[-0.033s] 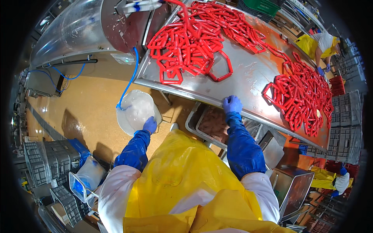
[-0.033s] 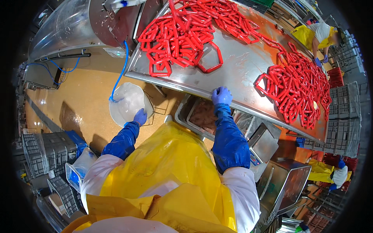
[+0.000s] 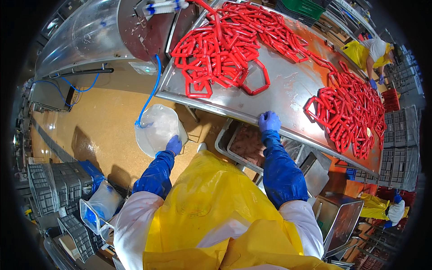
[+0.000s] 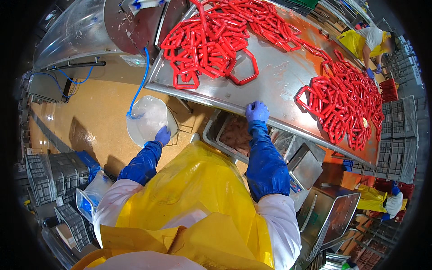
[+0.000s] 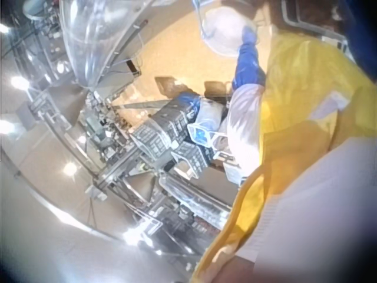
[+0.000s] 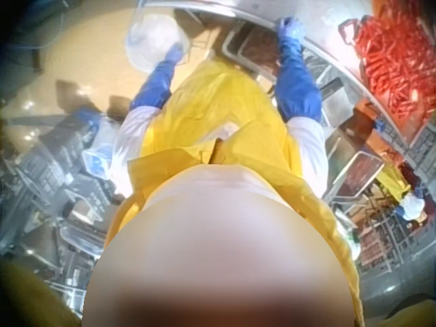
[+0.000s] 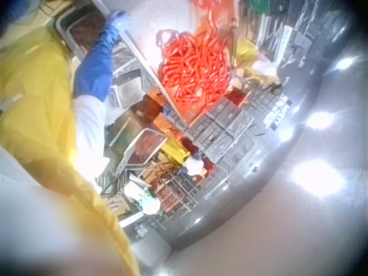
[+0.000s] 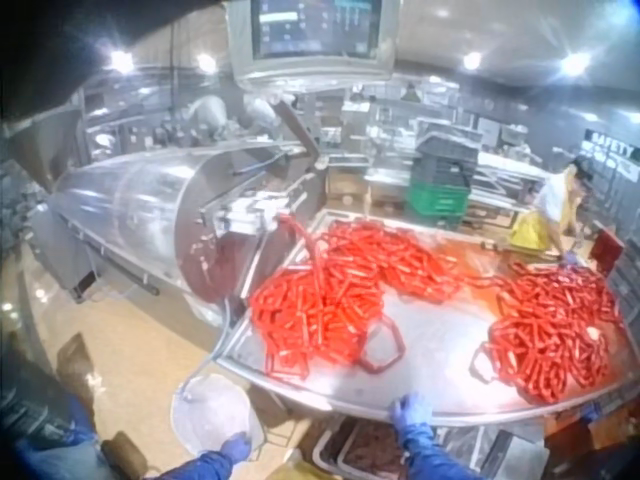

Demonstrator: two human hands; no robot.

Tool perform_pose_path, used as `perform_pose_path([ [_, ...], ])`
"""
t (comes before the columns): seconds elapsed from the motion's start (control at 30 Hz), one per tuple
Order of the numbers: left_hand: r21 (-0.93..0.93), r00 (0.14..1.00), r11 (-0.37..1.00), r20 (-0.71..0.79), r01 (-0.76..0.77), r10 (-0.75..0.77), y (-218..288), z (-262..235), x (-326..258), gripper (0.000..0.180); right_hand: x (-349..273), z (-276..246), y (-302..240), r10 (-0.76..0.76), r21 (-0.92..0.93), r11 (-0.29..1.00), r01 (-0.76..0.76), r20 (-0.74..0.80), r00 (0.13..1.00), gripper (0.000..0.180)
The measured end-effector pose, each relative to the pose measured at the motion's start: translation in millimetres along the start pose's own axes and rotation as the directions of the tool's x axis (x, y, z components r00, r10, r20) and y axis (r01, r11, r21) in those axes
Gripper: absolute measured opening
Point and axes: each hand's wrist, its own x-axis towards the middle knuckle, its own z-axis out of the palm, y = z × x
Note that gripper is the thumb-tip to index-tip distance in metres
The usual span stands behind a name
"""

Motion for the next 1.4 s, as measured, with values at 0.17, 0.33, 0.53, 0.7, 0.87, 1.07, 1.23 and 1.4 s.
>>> perform_pose_path([
  [0.17,0.007,0.999,1.000,0.039,0.027,-0.028,5,-8,-2,0.046,-3,-1,-1,-0.010,0.026,1.000,0.011,-0.025,1.000,0.021],
  [0.33,0.011,0.998,1.000,-0.058,-0.020,0.021,4,-6,-7,0.042,-4,3,-2,-0.017,0.007,1.000,0.018,-0.052,0.999,0.021],
  [0.53,-0.001,1.000,1.000,0.003,0.020,-0.020,8,-9,-5,0.044,-3,3,0,-0.010,0.016,1.000,0.011,-0.030,0.999,0.021],
  [0.7,-0.014,0.999,0.999,0.007,0.033,-0.033,7,-9,-3,0.042,-2,2,-1,0.001,0.020,1.000,-0.001,-0.020,1.000,0.022],
  [0.87,0.000,0.999,0.999,0.008,0.042,-0.042,7,-8,-3,0.042,-2,2,-1,0.007,0.014,1.000,-0.007,-0.014,1.000,0.023],
  [1.07,-0.001,0.999,1.000,-0.044,0.029,-0.029,10,-9,-6,0.043,-2,-1,-3,0.008,0.012,1.000,-0.008,-0.002,1.000,0.023],
  [1.23,0.007,0.998,0.999,-0.042,0.037,-0.037,10,-8,-6,0.038,-3,0,-3,-0.011,0.029,1.000,0.012,-0.038,0.999,0.022],
  [1.4,0.052,0.999,0.998,-0.023,0.033,-0.032,12,-10,-5,0.034,-1,1,-2,0.000,0.026,1.000,0.001,-0.023,1.000,0.022],
])
